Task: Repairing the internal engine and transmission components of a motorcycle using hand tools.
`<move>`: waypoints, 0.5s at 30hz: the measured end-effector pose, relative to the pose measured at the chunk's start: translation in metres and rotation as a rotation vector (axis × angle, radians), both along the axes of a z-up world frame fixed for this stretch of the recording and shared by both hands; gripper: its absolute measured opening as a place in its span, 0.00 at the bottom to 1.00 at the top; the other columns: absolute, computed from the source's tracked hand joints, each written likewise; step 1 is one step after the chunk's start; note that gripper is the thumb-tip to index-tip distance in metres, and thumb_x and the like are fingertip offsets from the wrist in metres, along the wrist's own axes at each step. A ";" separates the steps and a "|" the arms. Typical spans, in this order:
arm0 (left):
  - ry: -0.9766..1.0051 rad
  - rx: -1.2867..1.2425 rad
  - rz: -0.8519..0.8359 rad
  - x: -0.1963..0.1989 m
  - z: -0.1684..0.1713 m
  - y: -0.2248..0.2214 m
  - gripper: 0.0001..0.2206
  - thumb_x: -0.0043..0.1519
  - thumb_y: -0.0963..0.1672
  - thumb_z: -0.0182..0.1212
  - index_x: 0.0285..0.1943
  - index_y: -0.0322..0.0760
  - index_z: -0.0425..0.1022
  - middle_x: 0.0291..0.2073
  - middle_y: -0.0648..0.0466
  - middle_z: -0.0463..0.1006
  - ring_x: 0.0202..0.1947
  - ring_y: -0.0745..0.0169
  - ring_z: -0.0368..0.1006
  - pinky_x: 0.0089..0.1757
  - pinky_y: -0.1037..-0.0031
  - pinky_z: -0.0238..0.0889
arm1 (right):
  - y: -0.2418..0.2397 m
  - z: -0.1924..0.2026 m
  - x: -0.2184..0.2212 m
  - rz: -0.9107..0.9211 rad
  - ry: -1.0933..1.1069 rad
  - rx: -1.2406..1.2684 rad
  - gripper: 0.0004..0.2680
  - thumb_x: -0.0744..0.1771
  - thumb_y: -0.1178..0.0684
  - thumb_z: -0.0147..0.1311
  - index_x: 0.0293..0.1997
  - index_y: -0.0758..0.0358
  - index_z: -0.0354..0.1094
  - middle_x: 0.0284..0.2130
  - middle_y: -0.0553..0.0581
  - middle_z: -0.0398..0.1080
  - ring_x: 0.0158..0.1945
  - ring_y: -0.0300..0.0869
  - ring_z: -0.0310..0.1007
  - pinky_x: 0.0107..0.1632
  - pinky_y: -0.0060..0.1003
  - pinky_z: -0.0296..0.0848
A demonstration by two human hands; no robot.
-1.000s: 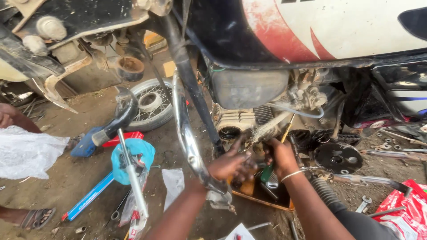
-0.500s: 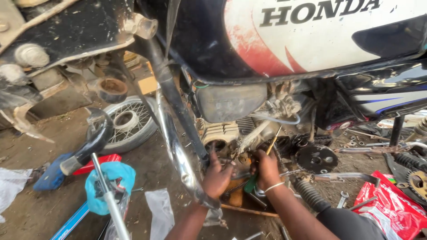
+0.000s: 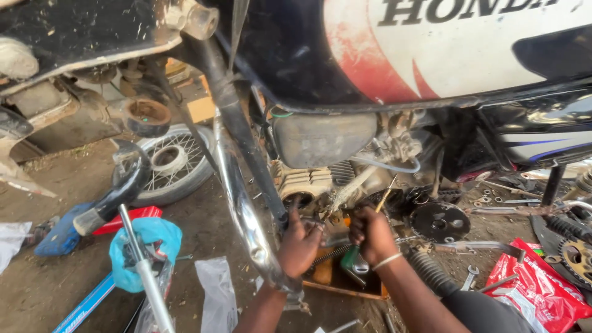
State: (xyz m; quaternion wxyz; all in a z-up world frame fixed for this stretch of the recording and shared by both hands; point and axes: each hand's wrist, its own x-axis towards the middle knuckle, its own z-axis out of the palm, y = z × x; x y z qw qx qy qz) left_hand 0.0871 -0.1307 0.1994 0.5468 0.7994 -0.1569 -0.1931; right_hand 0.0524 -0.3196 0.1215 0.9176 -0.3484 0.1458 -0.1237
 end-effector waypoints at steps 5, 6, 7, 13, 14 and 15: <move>0.036 0.002 -0.053 0.005 -0.004 0.000 0.37 0.66 0.48 0.54 0.79 0.45 0.32 0.37 0.49 0.82 0.34 0.58 0.80 0.42 0.69 0.77 | 0.013 0.017 0.004 0.002 0.122 -0.084 0.04 0.63 0.59 0.45 0.28 0.57 0.56 0.14 0.49 0.56 0.12 0.37 0.49 0.15 0.33 0.50; 0.018 0.104 -0.092 0.002 0.005 -0.001 0.38 0.67 0.48 0.54 0.80 0.46 0.28 0.39 0.46 0.82 0.35 0.59 0.81 0.43 0.71 0.76 | 0.006 0.004 0.008 0.003 0.090 -0.112 0.04 0.64 0.59 0.46 0.29 0.58 0.56 0.15 0.49 0.57 0.12 0.36 0.50 0.15 0.33 0.51; 0.001 0.206 -0.132 -0.001 0.013 -0.003 0.40 0.68 0.48 0.53 0.80 0.47 0.24 0.41 0.44 0.82 0.35 0.59 0.81 0.45 0.74 0.74 | -0.001 -0.009 0.011 0.005 0.059 -0.140 0.04 0.65 0.60 0.47 0.30 0.58 0.56 0.16 0.48 0.57 0.13 0.35 0.51 0.16 0.33 0.51; 0.091 0.168 -0.130 -0.002 0.020 -0.011 0.45 0.65 0.42 0.55 0.81 0.50 0.19 0.74 0.40 0.45 0.38 0.57 0.79 0.45 0.67 0.77 | -0.024 0.002 0.010 0.194 -0.051 -0.103 0.06 0.65 0.59 0.48 0.29 0.56 0.55 0.15 0.47 0.56 0.13 0.35 0.52 0.16 0.32 0.52; 0.095 0.169 -0.132 -0.004 0.018 -0.010 0.45 0.65 0.42 0.55 0.81 0.50 0.19 0.74 0.40 0.45 0.38 0.57 0.79 0.45 0.67 0.77 | -0.025 0.004 0.008 0.192 -0.047 -0.101 0.06 0.65 0.59 0.48 0.29 0.56 0.55 0.15 0.47 0.56 0.13 0.35 0.52 0.16 0.32 0.52; 0.093 0.152 -0.123 -0.005 0.016 -0.008 0.44 0.65 0.44 0.55 0.81 0.49 0.20 0.68 0.37 0.60 0.36 0.60 0.78 0.43 0.68 0.76 | -0.026 0.005 0.007 0.214 -0.008 -0.096 0.05 0.65 0.59 0.47 0.29 0.56 0.55 0.15 0.47 0.56 0.13 0.35 0.52 0.16 0.32 0.52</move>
